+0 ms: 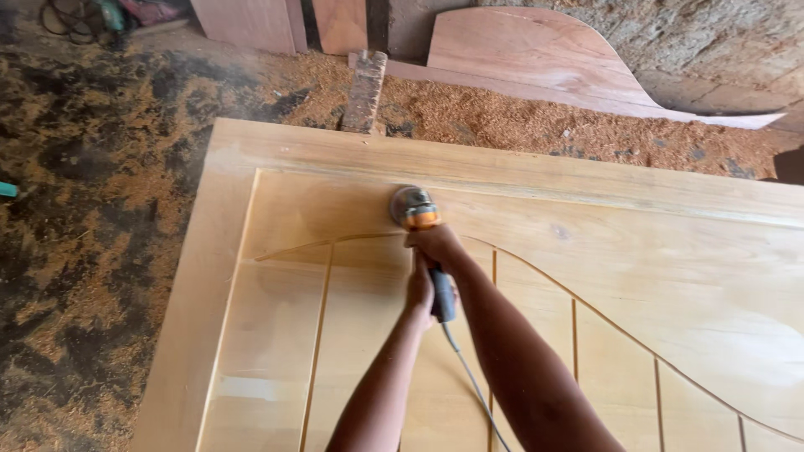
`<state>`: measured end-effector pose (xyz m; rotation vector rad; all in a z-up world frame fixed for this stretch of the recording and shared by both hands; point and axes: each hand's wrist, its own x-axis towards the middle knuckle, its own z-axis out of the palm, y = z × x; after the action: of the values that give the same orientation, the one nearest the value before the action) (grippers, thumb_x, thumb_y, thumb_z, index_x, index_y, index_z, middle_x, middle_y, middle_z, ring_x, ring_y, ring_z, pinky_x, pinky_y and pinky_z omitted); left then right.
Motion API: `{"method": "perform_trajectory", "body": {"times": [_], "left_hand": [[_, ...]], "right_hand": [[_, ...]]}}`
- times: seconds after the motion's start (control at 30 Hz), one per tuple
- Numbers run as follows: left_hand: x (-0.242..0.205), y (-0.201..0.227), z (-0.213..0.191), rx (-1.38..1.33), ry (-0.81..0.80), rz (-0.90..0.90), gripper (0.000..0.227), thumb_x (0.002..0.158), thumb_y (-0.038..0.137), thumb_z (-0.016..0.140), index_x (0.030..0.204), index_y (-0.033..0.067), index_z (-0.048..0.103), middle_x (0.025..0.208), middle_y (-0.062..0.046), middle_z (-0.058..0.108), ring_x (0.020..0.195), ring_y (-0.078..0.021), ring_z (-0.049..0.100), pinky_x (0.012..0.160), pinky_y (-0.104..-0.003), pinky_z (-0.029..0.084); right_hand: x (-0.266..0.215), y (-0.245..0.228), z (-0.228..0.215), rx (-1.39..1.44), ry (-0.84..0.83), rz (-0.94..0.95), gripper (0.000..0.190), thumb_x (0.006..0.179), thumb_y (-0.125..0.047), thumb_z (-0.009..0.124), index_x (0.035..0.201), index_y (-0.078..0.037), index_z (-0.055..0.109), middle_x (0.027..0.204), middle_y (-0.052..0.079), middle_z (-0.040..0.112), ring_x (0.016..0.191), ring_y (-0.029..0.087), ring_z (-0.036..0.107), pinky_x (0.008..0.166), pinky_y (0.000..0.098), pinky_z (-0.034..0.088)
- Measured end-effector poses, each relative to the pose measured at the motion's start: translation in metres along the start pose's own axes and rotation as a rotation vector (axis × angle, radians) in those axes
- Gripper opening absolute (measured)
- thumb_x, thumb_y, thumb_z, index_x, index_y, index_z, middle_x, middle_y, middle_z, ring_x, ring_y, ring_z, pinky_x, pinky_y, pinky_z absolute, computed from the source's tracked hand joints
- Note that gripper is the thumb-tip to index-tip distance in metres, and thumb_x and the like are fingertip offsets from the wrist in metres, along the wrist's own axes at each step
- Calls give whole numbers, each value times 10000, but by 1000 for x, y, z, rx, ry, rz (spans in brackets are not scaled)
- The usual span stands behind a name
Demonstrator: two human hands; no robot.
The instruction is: The person uses an orbital sander to smooth the surface of a large wooden panel with carved grooves. They move the sander systematically across the flat areas and along the edges, generating sawdust. The person repositions the panel to access different sides and continues sanding until the clip ends.
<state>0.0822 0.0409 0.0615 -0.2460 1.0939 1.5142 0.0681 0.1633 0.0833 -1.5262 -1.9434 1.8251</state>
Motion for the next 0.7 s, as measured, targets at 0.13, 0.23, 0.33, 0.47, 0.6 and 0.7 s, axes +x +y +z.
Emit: {"method": "perform_trajectory", "body": {"times": [0.13, 0.23, 0.33, 0.47, 0.6, 0.7], "left_hand": [[8, -53, 54, 111, -64, -23, 789, 937, 820, 382, 949, 47, 541, 603, -118, 585, 461, -248, 612, 421, -393, 514], [10, -77, 87, 260, -130, -44, 847, 948, 820, 368, 953, -5, 561, 626, -139, 623, 487, -251, 646, 444, -391, 548], [11, -77, 102, 347, -169, -85, 862, 952, 822, 362, 958, -15, 570, 638, -142, 635, 497, -246, 654, 454, -386, 557], [3, -50, 81, 289, -145, -66, 852, 945, 822, 365, 959, -5, 568, 642, -136, 631, 502, -243, 651, 458, -385, 556], [-16, 3, 25, 169, -70, -14, 841, 939, 823, 368, 960, 6, 566, 646, -131, 627, 506, -239, 648, 462, -384, 555], [-29, 50, -23, 82, -17, 46, 833, 934, 824, 370, 961, 14, 564, 649, -126, 624, 509, -236, 646, 465, -383, 554]], "right_hand": [[-16, 39, -82, 198, 9, 158, 179, 747, -105, 816, 807, -57, 655, 607, 62, 608, 456, 165, 551, 429, 327, 450], [-36, 59, -128, 463, 8, 167, 204, 761, -84, 803, 765, -68, 600, 555, 56, 525, 390, 170, 478, 394, 338, 466], [-46, 59, -148, 461, 164, 209, 181, 779, -77, 799, 765, -37, 623, 580, 65, 575, 421, 173, 519, 405, 329, 435], [-34, 40, -115, 465, 101, 231, 156, 762, -65, 779, 757, -42, 625, 582, 74, 588, 441, 197, 577, 451, 360, 557], [-17, 6, -33, 247, 14, 165, 197, 730, -127, 836, 737, -65, 648, 576, 50, 573, 432, 169, 517, 419, 334, 449], [-9, -29, 42, 117, -45, 58, 219, 713, -181, 848, 690, -76, 657, 573, 35, 585, 426, 150, 507, 407, 322, 408]]}}
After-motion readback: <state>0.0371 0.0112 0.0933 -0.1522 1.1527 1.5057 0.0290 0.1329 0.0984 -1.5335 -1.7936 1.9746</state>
